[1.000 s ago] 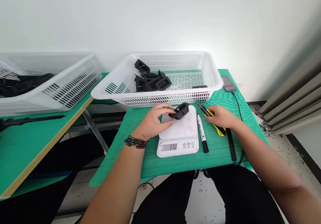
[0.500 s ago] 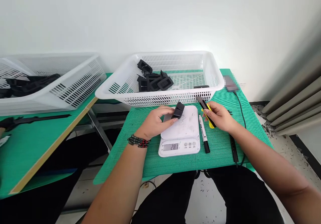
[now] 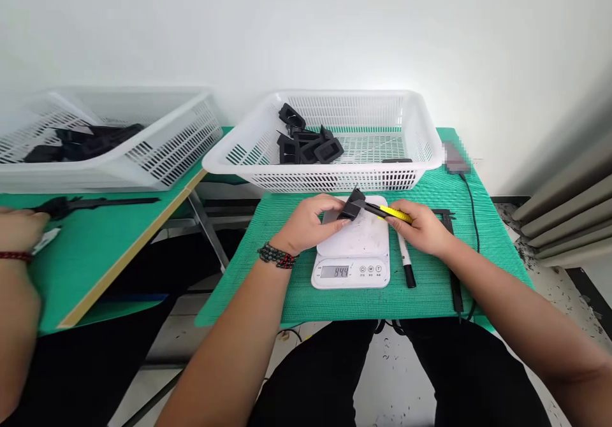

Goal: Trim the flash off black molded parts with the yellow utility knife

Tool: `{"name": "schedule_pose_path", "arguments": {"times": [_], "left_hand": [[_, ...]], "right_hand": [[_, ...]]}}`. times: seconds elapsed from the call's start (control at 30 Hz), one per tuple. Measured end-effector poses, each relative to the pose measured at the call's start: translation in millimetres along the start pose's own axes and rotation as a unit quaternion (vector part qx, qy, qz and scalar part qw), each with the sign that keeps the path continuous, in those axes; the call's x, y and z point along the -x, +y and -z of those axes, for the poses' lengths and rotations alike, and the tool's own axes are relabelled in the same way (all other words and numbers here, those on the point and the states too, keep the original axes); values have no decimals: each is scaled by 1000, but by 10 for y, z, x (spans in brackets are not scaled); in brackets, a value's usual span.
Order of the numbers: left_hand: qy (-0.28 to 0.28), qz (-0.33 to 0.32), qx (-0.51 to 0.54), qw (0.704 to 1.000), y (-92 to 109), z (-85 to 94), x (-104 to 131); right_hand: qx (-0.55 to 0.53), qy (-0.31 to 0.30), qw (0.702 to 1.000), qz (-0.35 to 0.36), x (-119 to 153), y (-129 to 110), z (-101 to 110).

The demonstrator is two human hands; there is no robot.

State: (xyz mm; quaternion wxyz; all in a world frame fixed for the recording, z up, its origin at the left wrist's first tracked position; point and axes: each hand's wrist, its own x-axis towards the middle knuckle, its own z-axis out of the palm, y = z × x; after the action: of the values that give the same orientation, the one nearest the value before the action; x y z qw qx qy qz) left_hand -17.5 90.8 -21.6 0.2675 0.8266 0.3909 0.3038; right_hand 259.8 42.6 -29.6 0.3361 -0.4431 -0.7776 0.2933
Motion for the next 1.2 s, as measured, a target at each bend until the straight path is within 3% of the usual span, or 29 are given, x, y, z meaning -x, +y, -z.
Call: {"name": "schedule_pose_path", "arguments": {"times": [0.37,0.57,0.63,0.87,0.97,1.13,1.2], "left_hand": [[-44,-34,45,997,132,-4,-20],[-63,-22,44,997,114,-3,-19],[-67,-26,45,996,109,-2,-20],[-53,-46,41,997,84,-4,-20],[-54,-46,51,996,72,-4,-15],[-55,-39,55,996,45,0,-5],[-56,-36,53,996,36,2,-4]], "right_hand": [[57,-33,995,70,13,-58,54],[151,38,987,-44,-28,-31,135],[153,49,986,-48,-36,-30,158],[67,-61,994,68,-12,-143,88],[88,-34,995,40,-17,-129,74],[159,49,983,-75,-54,-49,168],[154,59,983,-78,-56,-42,203]]}}
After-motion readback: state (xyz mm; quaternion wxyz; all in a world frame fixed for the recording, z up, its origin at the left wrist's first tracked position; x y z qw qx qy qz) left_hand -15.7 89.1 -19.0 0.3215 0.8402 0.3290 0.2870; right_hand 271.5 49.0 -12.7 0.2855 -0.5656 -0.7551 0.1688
